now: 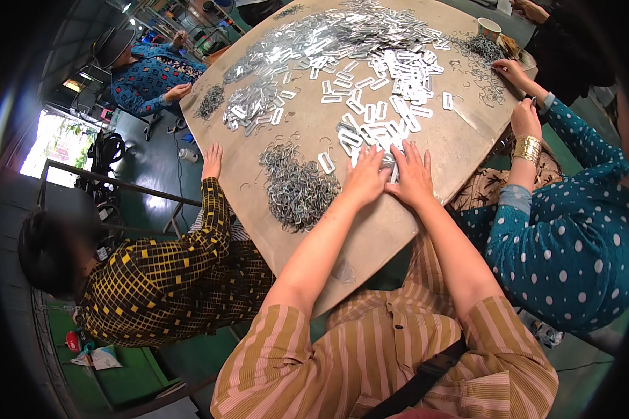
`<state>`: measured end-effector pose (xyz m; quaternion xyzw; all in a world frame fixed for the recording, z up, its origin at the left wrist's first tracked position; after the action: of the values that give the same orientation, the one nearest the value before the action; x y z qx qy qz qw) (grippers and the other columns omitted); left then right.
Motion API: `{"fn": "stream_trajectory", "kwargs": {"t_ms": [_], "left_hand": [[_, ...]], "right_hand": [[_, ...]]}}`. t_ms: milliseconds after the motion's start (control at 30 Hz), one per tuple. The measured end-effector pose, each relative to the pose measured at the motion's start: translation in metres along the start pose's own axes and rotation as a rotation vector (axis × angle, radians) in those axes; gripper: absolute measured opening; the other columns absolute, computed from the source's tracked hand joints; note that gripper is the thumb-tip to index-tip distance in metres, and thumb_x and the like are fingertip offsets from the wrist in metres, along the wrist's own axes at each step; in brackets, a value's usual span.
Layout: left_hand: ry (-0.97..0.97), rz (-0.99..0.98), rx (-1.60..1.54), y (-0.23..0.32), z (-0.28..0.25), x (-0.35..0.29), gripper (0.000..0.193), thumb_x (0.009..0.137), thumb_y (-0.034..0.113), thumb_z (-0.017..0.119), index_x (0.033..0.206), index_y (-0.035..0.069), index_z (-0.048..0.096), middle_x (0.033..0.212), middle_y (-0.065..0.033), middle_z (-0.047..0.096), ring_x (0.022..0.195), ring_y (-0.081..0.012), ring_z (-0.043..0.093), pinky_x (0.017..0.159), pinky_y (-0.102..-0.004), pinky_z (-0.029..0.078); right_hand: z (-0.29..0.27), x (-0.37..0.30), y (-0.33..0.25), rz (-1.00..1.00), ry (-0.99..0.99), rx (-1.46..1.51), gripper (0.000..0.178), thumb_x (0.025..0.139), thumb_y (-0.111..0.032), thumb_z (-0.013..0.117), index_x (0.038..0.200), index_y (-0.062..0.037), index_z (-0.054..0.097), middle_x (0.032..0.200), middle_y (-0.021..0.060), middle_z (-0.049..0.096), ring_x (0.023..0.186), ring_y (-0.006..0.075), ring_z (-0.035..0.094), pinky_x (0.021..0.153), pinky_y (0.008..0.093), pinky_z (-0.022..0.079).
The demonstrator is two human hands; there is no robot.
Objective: The person picks up a small metal piece and a hook, assembles them together by hand, and then hangs the completed assembly onto a chain.
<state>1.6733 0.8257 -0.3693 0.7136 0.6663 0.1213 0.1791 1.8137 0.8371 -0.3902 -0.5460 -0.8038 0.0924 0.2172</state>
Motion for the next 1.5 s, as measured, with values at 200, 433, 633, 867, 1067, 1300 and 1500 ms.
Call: {"fn": "stream_trajectory", "kwargs": {"t_ms": [200,433,633,867,1067,1300,1500], "left_hand": [[0.162,-0.184,-0.257,-0.022,-0.048,-0.024,0.032,0.082,0.02,0.061,0.11,0.004,0.064,0.115,-0.0177,0.061,0.112,-0.037,0.054,0.094,-0.0402,0.043],[0.396,-0.33,0.176,-0.082,-0.049,0.001,0.027,0.073,0.006,0.065,0.1,0.004,0.067,0.101,-0.0199,0.065,0.095,-0.0353,0.062,0.084,-0.0418,0.049],[0.348,-0.435,0.149,-0.057,-0.07,-0.009,0.022,0.072,0.006,0.067,0.094,0.004,0.066,0.094,-0.0176,0.067,0.09,-0.0339,0.064,0.08,-0.0401,0.05],[0.255,-0.126,-0.154,-0.057,-0.073,-0.04,0.027,0.074,0.016,0.071,0.099,0.006,0.068,0.082,-0.0136,0.068,0.079,-0.0295,0.066,0.073,-0.0375,0.051],[0.022,-0.034,0.272,-0.048,-0.074,-0.096,0.015,0.07,0.011,0.069,0.084,0.015,0.072,0.096,-0.0001,0.065,0.105,-0.0206,0.054,0.095,-0.0433,0.038],[0.201,0.034,0.384,0.014,-0.052,-0.098,0.01,0.074,0.013,0.063,0.076,0.009,0.072,0.092,-0.0073,0.066,0.099,-0.0247,0.056,0.091,-0.0449,0.042],[0.177,-0.053,0.414,0.021,-0.011,-0.081,0.016,0.077,0.007,0.055,0.072,0.001,0.069,0.077,-0.0182,0.067,0.072,-0.0328,0.067,0.065,-0.0416,0.054]], "right_hand": [[-0.026,-0.034,-0.007,-0.1,0.037,0.169,0.094,0.058,-0.037,0.082,0.136,-0.0125,0.036,0.138,0.017,0.04,0.133,0.0344,0.032,0.11,0.0527,0.02],[-0.022,-0.029,-0.003,-0.096,0.032,0.25,0.098,0.055,-0.03,0.084,0.139,-0.0155,0.034,0.138,0.0157,0.042,0.132,0.0338,0.035,0.11,0.0527,0.021],[-0.015,-0.031,0.008,-0.095,0.135,0.251,0.078,0.065,-0.036,0.079,0.131,-0.0136,0.045,0.133,0.0151,0.046,0.128,0.0333,0.038,0.109,0.0532,0.023],[-0.015,-0.026,-0.002,-0.089,0.135,0.202,0.044,0.078,-0.033,0.069,0.117,-0.0155,0.058,0.129,0.0132,0.05,0.125,0.0312,0.041,0.107,0.0523,0.024],[-0.013,-0.026,0.001,-0.075,0.119,0.225,0.039,0.08,-0.031,0.068,0.115,-0.0181,0.06,0.129,0.0122,0.051,0.126,0.0305,0.041,0.107,0.0521,0.024],[-0.019,-0.025,0.008,-0.133,0.183,0.317,0.032,0.079,-0.03,0.068,0.109,-0.0211,0.065,0.129,0.0105,0.051,0.127,0.0297,0.039,0.108,0.0529,0.022],[-0.026,-0.038,-0.012,-0.321,0.124,0.126,0.032,0.069,-0.028,0.075,0.1,-0.0208,0.068,0.127,0.007,0.05,0.131,0.0279,0.034,0.109,0.0525,0.021]]}}
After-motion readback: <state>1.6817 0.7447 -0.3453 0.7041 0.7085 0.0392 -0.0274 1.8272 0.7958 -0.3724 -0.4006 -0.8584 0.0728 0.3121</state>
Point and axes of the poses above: each hand's wrist, its own x-axis towards the middle knuckle, its own z-axis out of the palm, y = z × x, the point moved 4 cm from there along x, towards the middle knuckle
